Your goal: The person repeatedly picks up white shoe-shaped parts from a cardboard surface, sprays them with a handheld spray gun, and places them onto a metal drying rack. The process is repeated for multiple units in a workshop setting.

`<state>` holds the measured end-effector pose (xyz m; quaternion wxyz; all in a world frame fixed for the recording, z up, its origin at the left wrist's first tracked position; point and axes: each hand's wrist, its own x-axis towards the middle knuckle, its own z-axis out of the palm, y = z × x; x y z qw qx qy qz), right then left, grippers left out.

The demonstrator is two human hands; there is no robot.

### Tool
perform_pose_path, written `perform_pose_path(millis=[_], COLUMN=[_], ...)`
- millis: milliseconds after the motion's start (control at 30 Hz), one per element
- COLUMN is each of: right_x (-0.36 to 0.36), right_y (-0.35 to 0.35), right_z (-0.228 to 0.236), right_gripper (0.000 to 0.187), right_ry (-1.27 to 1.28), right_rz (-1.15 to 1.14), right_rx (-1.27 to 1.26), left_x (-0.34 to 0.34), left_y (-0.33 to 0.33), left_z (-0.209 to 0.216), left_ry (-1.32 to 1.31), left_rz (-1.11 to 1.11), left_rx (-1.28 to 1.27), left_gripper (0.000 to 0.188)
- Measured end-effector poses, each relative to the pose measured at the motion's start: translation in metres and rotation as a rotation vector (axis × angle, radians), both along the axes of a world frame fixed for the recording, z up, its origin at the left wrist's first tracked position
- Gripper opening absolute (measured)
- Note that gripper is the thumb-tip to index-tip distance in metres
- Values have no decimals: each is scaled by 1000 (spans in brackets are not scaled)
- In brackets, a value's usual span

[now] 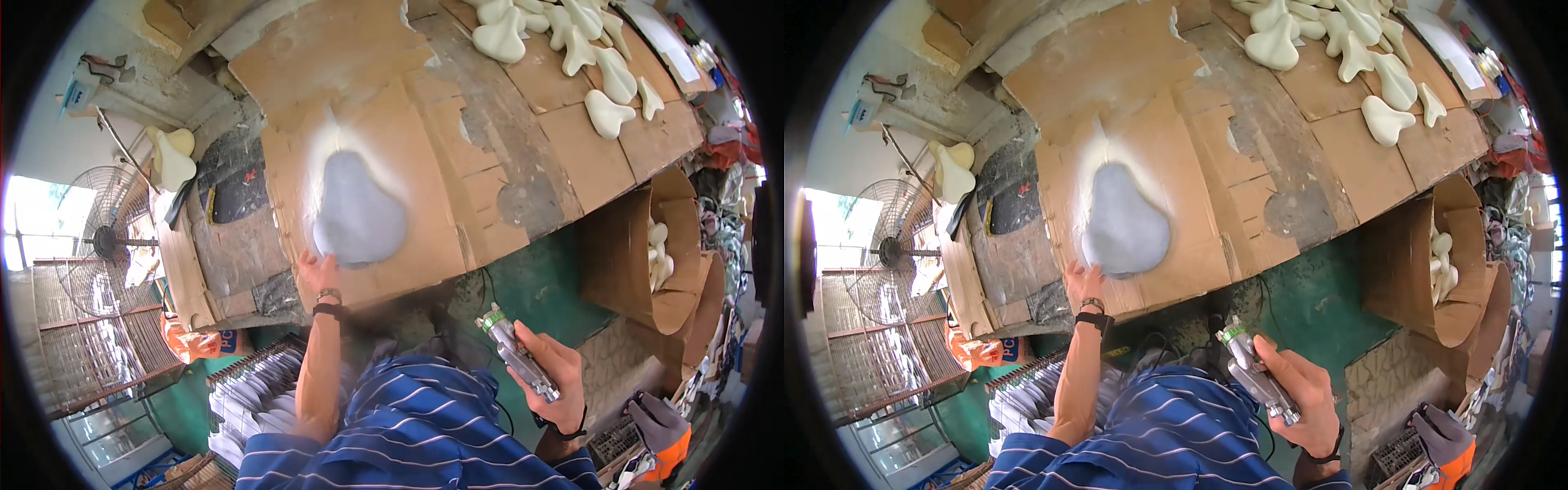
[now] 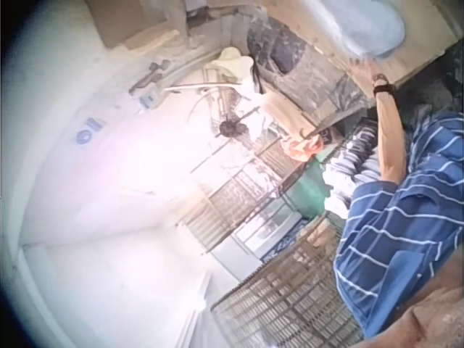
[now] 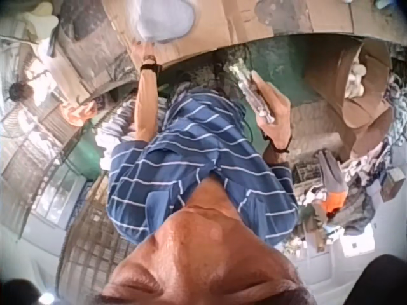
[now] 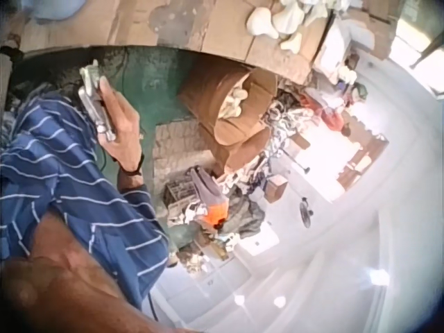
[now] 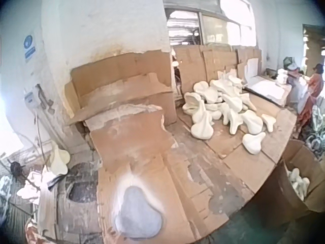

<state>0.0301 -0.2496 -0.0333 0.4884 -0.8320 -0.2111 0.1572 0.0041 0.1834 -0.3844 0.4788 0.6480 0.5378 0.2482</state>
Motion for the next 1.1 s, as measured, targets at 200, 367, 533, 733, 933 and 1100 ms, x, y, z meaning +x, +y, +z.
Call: perform_pose_path(millis=[200,367,533,733,933,1100], right_x=[21,36,45,40,10,-33], right_y=[-17,-18,-18,2,54,101], right_z=[-9,-27,-41,-44,-33,-39], right_gripper=[74,75,76,76,65,49], right_ry=[49,37,1,-62,-26,-37], right_rz=[30,-7,56,134,287,475], right_rx=[66,76,29,1,-36,-56], left_x=[7,100,143,106,-51,-193], left_y=[37,26,50,47,40,-9], left_z=[-18,88,193,286,309,317], left_ry=[-663,-859,-1091,-1290,-1389,-1435], left_rz=[163,-22,-167,-151,-45,242], left_rx=[-1110,-929,-757,-532,-472,-269], left_gripper=[35,39,53,54,26,28])
